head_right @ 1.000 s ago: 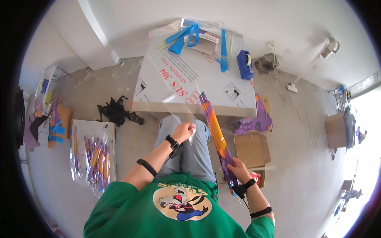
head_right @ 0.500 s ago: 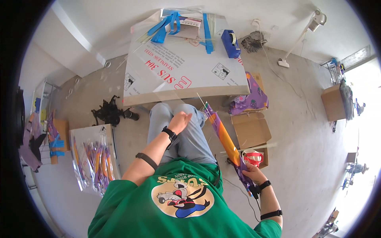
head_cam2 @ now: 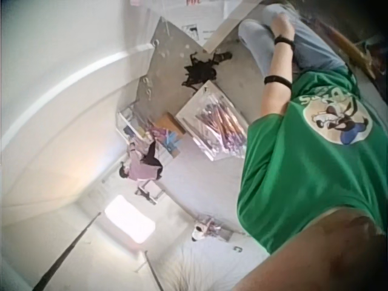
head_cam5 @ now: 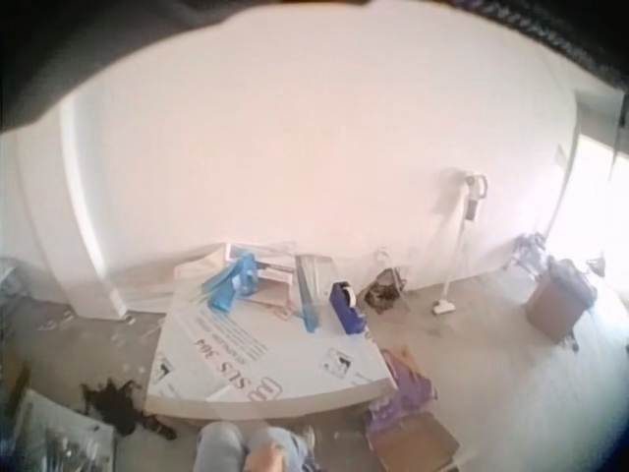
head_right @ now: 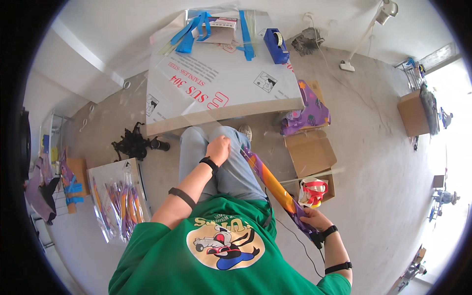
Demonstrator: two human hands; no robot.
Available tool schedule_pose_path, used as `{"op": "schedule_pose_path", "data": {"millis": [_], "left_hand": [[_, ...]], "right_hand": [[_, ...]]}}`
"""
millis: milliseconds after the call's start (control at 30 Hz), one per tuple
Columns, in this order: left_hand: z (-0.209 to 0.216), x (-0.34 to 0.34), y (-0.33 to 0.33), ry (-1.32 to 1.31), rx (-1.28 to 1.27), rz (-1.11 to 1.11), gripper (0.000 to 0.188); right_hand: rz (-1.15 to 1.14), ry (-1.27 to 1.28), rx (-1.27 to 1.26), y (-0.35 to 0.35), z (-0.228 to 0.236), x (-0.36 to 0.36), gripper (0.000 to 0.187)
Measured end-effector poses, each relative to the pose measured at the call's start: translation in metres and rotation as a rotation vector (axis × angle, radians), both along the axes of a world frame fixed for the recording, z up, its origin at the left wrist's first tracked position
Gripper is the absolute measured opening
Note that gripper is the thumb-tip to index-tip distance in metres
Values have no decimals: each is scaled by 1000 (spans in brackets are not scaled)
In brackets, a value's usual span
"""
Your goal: Assembling a character-themed kite by folding and taping the plastic film.
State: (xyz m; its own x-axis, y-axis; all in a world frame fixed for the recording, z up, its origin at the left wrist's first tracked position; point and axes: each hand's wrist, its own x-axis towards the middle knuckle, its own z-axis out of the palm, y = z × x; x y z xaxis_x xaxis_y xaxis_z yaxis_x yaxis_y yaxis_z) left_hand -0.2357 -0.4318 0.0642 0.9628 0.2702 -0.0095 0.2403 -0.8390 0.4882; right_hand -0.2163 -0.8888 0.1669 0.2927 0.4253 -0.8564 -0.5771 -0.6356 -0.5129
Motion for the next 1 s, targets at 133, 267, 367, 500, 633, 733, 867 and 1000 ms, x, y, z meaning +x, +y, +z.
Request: {"op": "schedule_pose_path", "data": {"millis": [133,267,367,500,633,733,867,1000], "left_hand": [[-9,0,1,-100,-100,150,6],[-12,0,-3,-169,-95,227,8],[-15,0,-2,-211,-91,228,9],[-6,0,-4,-231,-26,169,11],[9,1,-10,-217,123,27,14],[11,1,-13,-172,158,-24,14],[9,1,-15,-169,169,-57,12],[3,0,-16,-157,160,-50,12]], "right_hand": [[110,-43,-19,1,14,1,23],[115,-70,-57,6,29,2,25],[157,-76,-74,0,27,3,26],[133,-71,-87,6,40,1,25],[209,-270,-169,20,69,1,25],[338,-477,-239,31,94,-1,26],[518,-728,-332,51,125,-7,19],[647,-893,-407,63,141,-16,13]]}}
